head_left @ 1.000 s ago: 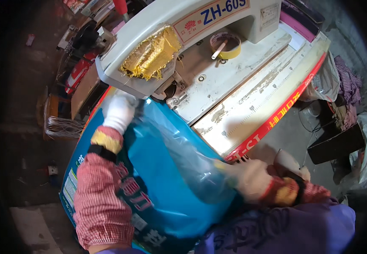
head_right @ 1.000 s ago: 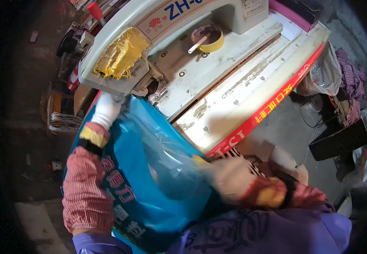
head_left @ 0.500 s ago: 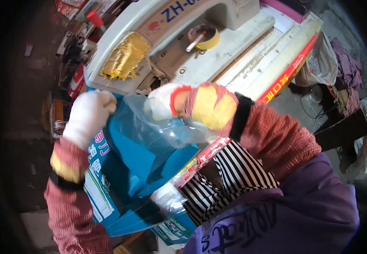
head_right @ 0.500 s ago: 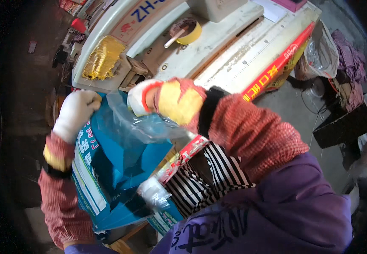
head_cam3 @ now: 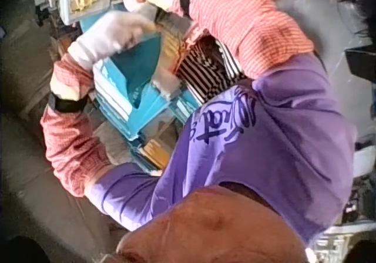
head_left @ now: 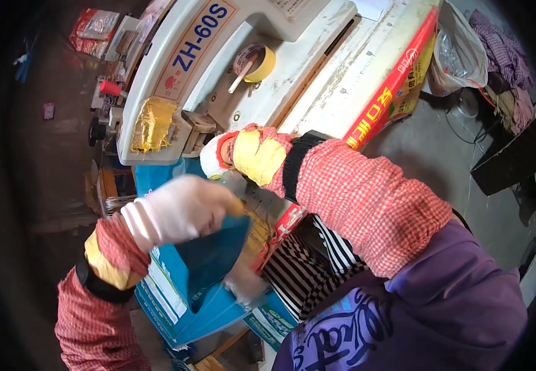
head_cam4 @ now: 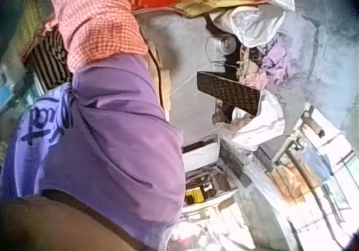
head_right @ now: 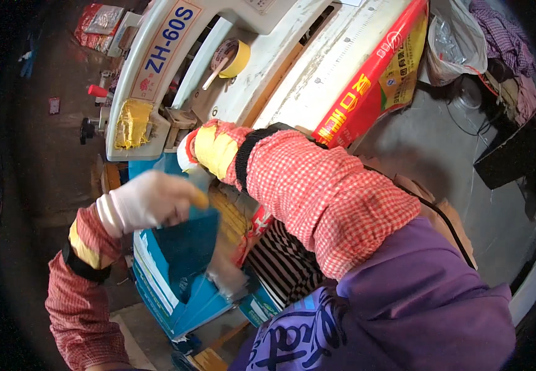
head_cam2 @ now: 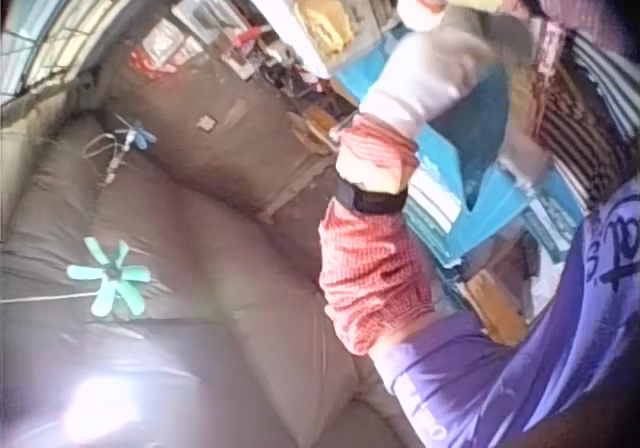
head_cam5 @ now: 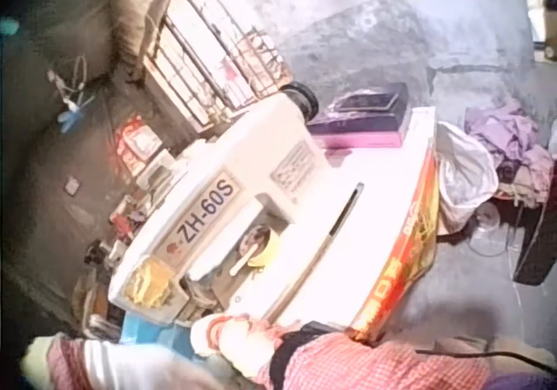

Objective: The person inserts a clear plastic liner into a green bag and feeds the top through a sewing machine to seal them. They then place the finished bag onto a stack and repeat the process with another bag and liner.

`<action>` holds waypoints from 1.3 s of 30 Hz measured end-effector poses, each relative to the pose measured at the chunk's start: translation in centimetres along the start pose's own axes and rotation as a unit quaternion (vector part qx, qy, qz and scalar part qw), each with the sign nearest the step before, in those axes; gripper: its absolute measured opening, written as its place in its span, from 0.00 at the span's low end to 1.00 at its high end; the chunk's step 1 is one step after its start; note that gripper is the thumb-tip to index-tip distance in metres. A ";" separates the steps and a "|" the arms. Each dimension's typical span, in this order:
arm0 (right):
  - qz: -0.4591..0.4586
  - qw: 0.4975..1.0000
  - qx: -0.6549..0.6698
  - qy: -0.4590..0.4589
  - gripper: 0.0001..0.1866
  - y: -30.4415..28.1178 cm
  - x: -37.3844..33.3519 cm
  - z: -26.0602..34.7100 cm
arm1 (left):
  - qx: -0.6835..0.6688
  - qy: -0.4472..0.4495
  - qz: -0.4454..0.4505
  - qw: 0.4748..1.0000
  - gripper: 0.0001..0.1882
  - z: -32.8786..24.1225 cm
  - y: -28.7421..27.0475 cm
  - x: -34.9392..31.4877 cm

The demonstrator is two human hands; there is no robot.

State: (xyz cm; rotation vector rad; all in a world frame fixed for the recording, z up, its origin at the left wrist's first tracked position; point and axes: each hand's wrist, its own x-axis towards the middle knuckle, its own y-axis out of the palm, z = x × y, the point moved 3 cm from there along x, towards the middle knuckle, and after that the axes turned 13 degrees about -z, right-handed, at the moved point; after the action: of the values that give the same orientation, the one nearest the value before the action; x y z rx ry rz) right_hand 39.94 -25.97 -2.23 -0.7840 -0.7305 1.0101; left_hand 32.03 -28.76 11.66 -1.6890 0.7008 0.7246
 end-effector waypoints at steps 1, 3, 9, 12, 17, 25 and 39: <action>0.038 0.999 -0.012 0.016 0.16 0.0 -0.3 0.2 | -0.160 -0.148 -0.051 0.975 0.15 1.3 -0.2 0.1; 0.055 0.997 -0.054 0.000 0.14 3.5 2.4 -2.6 | -0.123 -0.143 -0.095 0.977 0.20 -1.0 -0.1 0.1; -0.085 0.985 -0.146 0.041 0.10 9.3 6.4 -4.6 | 0.428 -0.113 0.169 0.881 0.27 -3.1 2.6 -5.9; -0.147 0.979 -0.063 0.127 0.08 8.0 4.9 -3.0 | 0.459 -0.032 0.198 0.866 0.17 -3.1 5.9 -8.9; -0.187 0.921 -0.337 -0.051 0.10 -2.0 -8.3 8.5 | 0.413 0.245 0.148 0.865 0.05 -6.0 11.6 -6.1; 0.045 0.987 0.135 -0.077 0.12 0.3 -12.5 9.4 | 0.241 0.258 0.008 0.936 0.13 -4.9 11.8 -3.3; -0.073 0.980 -0.060 0.174 0.26 1.7 -7.6 6.0 | 0.299 0.322 -0.056 0.897 0.11 -3.4 13.5 -5.2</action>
State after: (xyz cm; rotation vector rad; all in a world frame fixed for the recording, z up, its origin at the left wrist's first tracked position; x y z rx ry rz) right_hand 31.53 -31.07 -1.76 -0.9693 -0.5395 0.6765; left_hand 18.81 -34.48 8.10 -1.3520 1.1343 -0.1709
